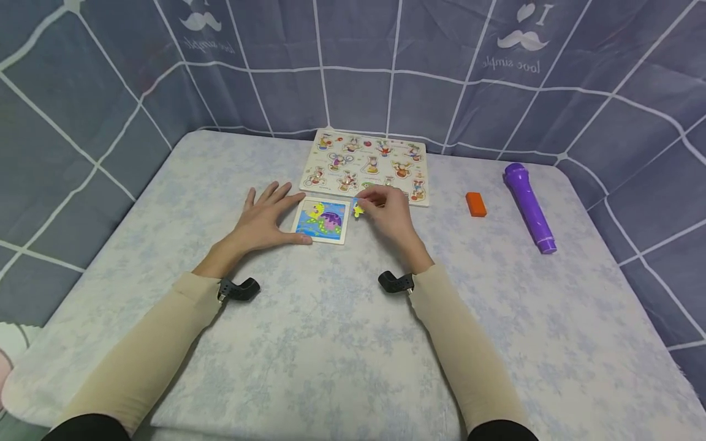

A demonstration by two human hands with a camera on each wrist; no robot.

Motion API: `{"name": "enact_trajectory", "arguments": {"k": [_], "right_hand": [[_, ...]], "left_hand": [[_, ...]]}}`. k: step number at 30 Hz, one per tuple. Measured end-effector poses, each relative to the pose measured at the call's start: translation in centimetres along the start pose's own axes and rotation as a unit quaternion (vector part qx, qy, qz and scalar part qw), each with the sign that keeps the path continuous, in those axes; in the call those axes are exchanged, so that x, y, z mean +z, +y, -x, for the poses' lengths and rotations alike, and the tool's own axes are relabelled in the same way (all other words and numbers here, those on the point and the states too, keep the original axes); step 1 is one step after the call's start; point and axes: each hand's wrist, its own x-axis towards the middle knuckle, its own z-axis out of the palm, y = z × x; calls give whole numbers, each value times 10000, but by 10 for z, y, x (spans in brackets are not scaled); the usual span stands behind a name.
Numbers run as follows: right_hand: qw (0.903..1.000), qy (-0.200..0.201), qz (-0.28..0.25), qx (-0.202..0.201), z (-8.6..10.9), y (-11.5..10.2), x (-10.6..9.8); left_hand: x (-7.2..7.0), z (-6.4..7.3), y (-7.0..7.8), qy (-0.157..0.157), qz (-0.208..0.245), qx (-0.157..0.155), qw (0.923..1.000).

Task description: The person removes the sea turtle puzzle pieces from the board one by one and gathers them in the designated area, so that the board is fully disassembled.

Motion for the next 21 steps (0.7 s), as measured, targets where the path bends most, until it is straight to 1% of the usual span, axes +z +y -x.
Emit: {"name": "enact_trajectory", "arguments": {"k": [3, 8, 10, 12, 14, 18, 21], "right_hand": [[9994, 200, 291, -55, 1, 14, 0], [9939, 552, 738, -599, 1, 28, 5], [9908, 725, 813, -804, 1, 29, 7], [9894, 802, 808, -903, 2, 29, 7], [9899, 735, 814, -895, 3, 29, 8], [9921, 394, 891, -791, 4, 29, 8], [9922, 278, 935, -780, 4, 28, 6]], "left_hand": [[2, -2, -1, 5, -21, 26, 10000], [3, -2, -3, 35, -17, 56, 10000], [2, -1, -3, 59, 22, 84, 9999], [1, 0, -2, 86, 46, 108, 9999], [0, 1, -1, 108, 45, 138, 9998], [-1, 1, -1, 120, 42, 171, 9998], [1, 0, -2, 139, 54, 195, 9997]]}}
